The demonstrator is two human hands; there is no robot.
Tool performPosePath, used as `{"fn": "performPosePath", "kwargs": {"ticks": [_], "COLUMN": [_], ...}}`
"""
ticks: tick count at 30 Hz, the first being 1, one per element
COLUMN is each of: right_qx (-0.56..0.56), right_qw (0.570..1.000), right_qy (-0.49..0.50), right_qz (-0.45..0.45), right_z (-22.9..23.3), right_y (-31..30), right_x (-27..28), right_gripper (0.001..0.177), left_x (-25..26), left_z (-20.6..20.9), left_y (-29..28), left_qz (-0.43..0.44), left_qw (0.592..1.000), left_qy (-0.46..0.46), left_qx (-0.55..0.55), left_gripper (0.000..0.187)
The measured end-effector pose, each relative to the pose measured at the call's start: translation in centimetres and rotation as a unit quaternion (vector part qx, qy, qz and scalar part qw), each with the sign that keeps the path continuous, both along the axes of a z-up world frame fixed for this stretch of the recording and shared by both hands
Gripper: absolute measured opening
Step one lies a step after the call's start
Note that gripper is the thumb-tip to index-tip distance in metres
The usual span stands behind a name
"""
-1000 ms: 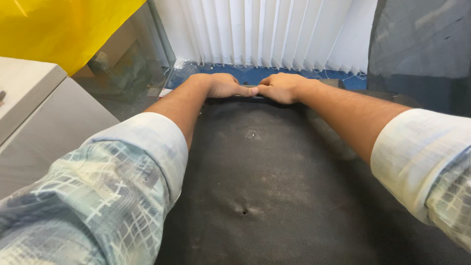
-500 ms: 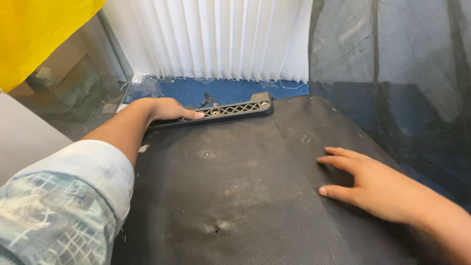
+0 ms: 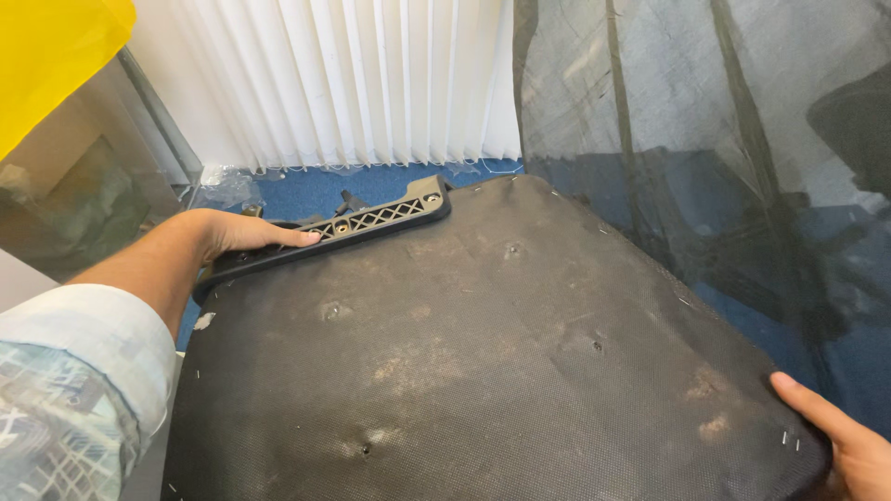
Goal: The person assembles a chair by attaching a black plastic frame to a black seat cushion. They align the frame with the seat, insert screws into the mounting holes, and use a screwdriver to tighten the screws, securing the frame to the seat.
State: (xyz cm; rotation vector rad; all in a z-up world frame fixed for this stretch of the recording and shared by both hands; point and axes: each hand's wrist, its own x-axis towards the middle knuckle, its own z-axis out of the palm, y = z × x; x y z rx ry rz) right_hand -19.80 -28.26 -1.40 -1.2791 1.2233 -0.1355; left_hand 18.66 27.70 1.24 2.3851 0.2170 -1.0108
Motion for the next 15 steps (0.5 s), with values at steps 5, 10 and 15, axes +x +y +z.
{"fn": "performPosePath", "kwargs": {"ticks": [5, 10, 15], "right_qx": [-0.049, -0.02, 0.014], "right_qw": [0.993, 0.984, 0.958], "right_qy": [-0.085, -0.172, -0.223], "right_qz": [-0.06, 0.033, 0.178], "right_z": [-0.2, -0.5, -3.9], "right_y": [2.7, -0.5, -6.9], "right_x": [0.2, 6.9, 17.8], "right_gripper": [0.051, 0.034, 0.03], "left_x": [0.5, -1.4, -5.9], "left_z": [0.0, 0.7, 1.9], "left_y": [0.6, 2.3, 3.6], "left_qz": [-0.007, 0.043, 0.129], "left_qw": [1.0, 0.999, 0.987], "left_qy": [0.013, 0.005, -0.004], "left_qx": [0.006, -0.001, -0.099], "left_gripper": [0.107, 0.101, 0.084]}}
